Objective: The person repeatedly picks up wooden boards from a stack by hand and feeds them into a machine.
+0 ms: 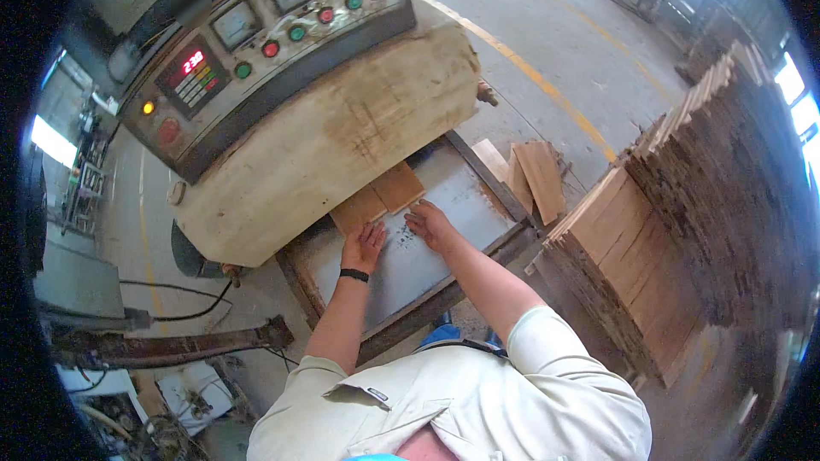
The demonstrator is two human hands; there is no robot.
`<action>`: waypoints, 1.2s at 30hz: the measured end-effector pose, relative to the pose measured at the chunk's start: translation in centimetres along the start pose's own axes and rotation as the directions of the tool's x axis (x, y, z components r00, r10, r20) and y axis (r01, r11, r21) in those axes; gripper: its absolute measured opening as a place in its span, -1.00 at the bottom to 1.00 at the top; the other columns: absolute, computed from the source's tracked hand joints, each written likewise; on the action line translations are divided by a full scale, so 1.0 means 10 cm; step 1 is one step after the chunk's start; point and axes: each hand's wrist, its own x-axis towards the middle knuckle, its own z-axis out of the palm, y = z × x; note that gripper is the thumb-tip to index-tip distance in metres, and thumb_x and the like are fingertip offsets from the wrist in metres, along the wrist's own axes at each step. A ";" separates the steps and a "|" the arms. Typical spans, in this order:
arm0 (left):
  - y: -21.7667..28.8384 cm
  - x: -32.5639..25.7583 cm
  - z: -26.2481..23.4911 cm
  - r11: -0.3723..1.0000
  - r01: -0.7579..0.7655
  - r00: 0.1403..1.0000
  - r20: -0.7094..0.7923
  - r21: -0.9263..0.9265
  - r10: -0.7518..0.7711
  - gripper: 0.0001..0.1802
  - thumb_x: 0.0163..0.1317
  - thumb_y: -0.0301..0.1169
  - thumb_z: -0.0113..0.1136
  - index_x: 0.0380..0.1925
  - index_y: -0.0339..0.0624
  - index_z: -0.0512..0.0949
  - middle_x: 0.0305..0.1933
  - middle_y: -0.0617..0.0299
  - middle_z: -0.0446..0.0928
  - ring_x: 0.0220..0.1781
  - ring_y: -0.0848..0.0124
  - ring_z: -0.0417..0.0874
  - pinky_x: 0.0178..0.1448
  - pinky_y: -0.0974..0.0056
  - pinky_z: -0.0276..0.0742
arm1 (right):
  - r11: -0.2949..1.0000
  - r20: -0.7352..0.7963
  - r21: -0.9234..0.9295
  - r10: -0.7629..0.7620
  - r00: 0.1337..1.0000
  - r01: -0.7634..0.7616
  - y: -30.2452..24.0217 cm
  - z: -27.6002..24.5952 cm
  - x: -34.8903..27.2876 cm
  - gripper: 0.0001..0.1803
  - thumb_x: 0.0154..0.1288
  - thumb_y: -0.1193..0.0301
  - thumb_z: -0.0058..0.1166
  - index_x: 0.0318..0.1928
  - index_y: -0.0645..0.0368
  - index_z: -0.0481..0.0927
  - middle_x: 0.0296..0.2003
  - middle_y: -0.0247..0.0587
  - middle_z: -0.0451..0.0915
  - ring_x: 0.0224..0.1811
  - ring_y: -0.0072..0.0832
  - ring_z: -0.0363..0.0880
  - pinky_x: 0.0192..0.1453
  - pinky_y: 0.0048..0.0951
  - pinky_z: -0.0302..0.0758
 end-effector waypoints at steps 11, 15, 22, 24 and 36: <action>-0.92 -0.64 0.07 0.932 0.246 0.960 0.067 0.267 -0.272 -0.69 0.28 -0.38 0.08 0.01 -0.19 0.39 0.13 0.03 0.40 0.18 0.10 0.44 0.23 0.03 0.43 | 0.977 -0.093 0.090 -0.185 0.978 0.193 -0.23 -1.43 -1.51 -0.46 0.34 0.33 -0.01 0.26 0.21 0.21 0.05 -0.02 0.52 0.10 -0.22 0.50 0.16 -0.24 0.47; -1.62 -0.93 0.13 0.849 0.366 0.887 0.131 0.382 -0.442 -0.71 0.28 -0.38 0.08 -0.01 -0.18 0.42 0.04 0.04 0.49 0.13 0.11 0.49 0.23 0.04 0.44 | 0.960 -0.417 0.098 -0.200 0.887 0.262 0.23 -2.64 -2.51 -0.61 0.34 0.30 -0.01 0.12 0.14 0.36 -0.03 -0.05 0.56 0.00 -0.27 0.56 0.05 -0.26 0.52; -2.85 -1.80 0.67 0.681 0.463 0.802 0.058 0.567 -0.594 -0.64 0.26 -0.44 0.06 0.07 -0.20 0.38 0.06 0.02 0.49 0.08 0.14 0.54 0.19 0.11 0.50 | 0.996 -0.757 -0.021 -0.072 0.649 0.085 2.29 -4.71 -4.72 -0.91 0.18 0.39 0.05 -0.32 0.11 0.54 -0.51 -0.28 0.55 -0.60 -0.44 0.47 -0.56 -0.37 0.38; -3.20 -1.98 0.61 0.650 0.470 0.775 0.073 0.597 -0.627 -0.63 0.26 -0.44 0.07 0.08 -0.20 0.38 0.07 0.01 0.48 0.09 0.13 0.54 0.20 0.11 0.50 | 0.879 -0.902 -0.328 -0.182 0.392 -0.347 3.01 -4.93 -5.23 -0.89 0.03 0.43 0.06 -0.58 0.14 0.55 -0.63 -0.21 0.50 -0.69 -0.43 0.42 -0.66 -0.31 0.29; -4.83 -3.12 0.73 0.303 0.579 0.531 -0.068 0.757 -0.845 -0.53 0.27 -0.46 0.01 0.20 -0.22 0.25 0.06 0.00 0.47 0.02 0.13 0.57 0.10 0.10 0.55 | 0.067 -0.642 -0.731 -0.408 0.650 -0.680 5.91 -5.19 -7.13 -0.86 0.07 0.39 0.06 -0.42 0.11 0.65 -0.49 -0.09 0.60 -0.38 -0.28 0.61 -0.33 -0.18 0.53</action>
